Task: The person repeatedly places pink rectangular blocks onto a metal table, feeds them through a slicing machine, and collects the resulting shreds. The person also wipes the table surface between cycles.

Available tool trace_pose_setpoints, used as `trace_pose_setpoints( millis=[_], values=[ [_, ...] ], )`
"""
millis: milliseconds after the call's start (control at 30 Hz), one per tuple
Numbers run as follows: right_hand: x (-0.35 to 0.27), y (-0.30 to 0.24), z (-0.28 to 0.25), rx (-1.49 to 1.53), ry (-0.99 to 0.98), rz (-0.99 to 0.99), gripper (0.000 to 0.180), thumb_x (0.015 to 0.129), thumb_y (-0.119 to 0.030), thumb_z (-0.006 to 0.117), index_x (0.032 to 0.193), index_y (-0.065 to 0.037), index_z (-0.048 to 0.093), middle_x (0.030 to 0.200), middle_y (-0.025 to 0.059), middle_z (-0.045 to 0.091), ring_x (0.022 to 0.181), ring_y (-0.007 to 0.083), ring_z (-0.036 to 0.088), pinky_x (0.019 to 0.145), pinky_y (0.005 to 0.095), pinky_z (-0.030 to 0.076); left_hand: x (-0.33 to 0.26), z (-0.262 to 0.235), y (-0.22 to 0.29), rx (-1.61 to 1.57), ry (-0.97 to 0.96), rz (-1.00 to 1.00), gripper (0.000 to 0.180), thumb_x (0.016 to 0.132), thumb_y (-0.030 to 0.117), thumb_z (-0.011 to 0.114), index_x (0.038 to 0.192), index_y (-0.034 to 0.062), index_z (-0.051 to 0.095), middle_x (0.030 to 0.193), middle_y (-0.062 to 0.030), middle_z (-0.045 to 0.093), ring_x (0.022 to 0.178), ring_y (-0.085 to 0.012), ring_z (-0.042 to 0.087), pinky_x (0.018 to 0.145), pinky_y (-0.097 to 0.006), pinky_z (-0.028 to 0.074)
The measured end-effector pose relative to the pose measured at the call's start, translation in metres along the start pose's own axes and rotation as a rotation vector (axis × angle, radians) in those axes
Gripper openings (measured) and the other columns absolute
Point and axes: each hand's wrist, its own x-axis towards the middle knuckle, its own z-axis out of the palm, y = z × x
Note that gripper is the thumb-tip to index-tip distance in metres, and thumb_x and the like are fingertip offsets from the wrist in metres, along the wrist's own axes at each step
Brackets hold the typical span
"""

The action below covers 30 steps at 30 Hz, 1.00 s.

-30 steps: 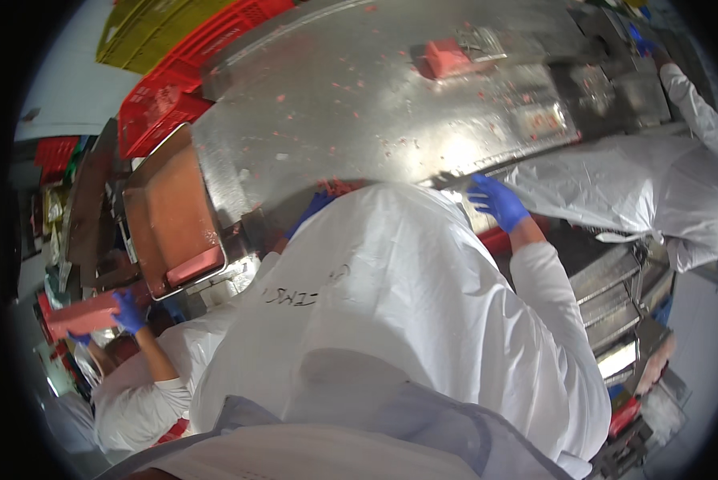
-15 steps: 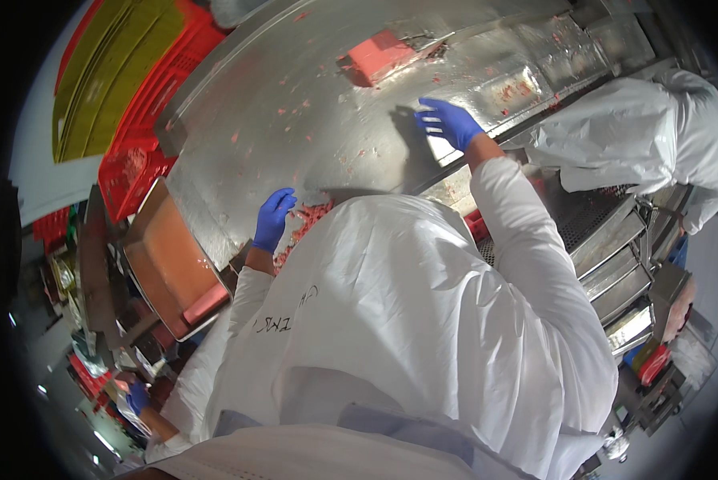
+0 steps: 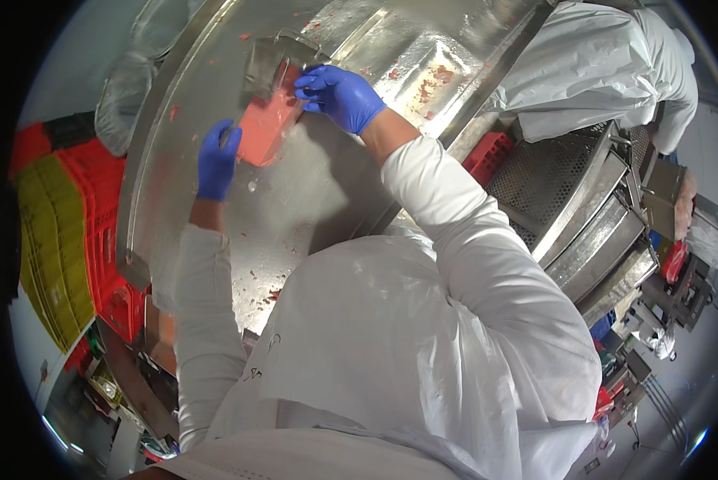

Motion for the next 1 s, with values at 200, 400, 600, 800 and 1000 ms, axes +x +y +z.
trace_pose_setpoints(
  millis=[200,400,600,800,1000],
  values=[
    [0.011,0.007,-0.017,-0.165,0.202,0.043,0.033,0.098,-0.028,0.067,0.125,-0.011,0.073,0.12,0.0043,0.073,0.111,0.0183,0.065,0.095,0.0366,0.051,0.095,0.043,0.041,-0.394,-0.568,-0.178,0.057,0.102,0.036,0.071,0.142,-0.0014,0.058,0.139,-0.0141,0.065,0.127,-0.0226,0.06,0.107,-0.039,0.049],
    [0.04,0.067,-0.018,-0.248,0.24,0.282,0.052,0.088,-0.044,0.076,0.132,-0.015,0.072,0.145,0.0104,0.06,0.137,0.0278,0.048,0.109,0.044,0.038,0.089,0.03,0.057,-0.593,-0.744,-0.716,0.065,0.096,0.04,0.073,0.148,0.0062,0.055,0.133,-0.0111,0.066,0.123,-0.0224,0.063,0.105,-0.039,0.052],
    [0.055,0.12,-0.037,0.079,0.206,0.232,0.02,0.086,-0.027,0.072,0.103,-0.018,0.068,0.109,0.0046,0.072,0.1,0.0222,0.066,0.1,0.0415,0.05,0.065,0.04,0.015,-0.876,-0.825,-0.744,0.049,0.09,0.028,0.07,0.134,0.0079,0.06,0.118,-0.0123,0.071,0.099,-0.0273,0.072,0.09,-0.04,0.059],
    [0.015,0.114,0.03,0.138,0.147,0.391,0.044,0.092,-0.024,0.06,0.131,-0.005,0.061,0.127,0.015,0.069,0.115,0.0275,0.067,0.104,0.0434,0.053,0.031,0.003,0.012,-0.739,-0.777,-0.642,0.058,0.087,0.038,0.071,0.132,0.0042,0.057,0.115,-0.0155,0.068,0.091,-0.0274,0.072,0.084,-0.04,0.059],
    [-0.018,0.174,0.05,-0.158,0.207,0.522,0.037,0.09,-0.026,0.069,0.121,-0.007,0.064,0.108,0.0118,0.067,0.099,0.0229,0.066,0.085,0.038,0.053,-0.042,-0.032,-0.042,-0.747,-0.765,-0.655,0.074,0.083,0.043,0.074,0.142,0.0035,0.055,0.123,-0.0149,0.067,0.1,-0.0243,0.071,0.087,-0.038,0.058]
  ],
)
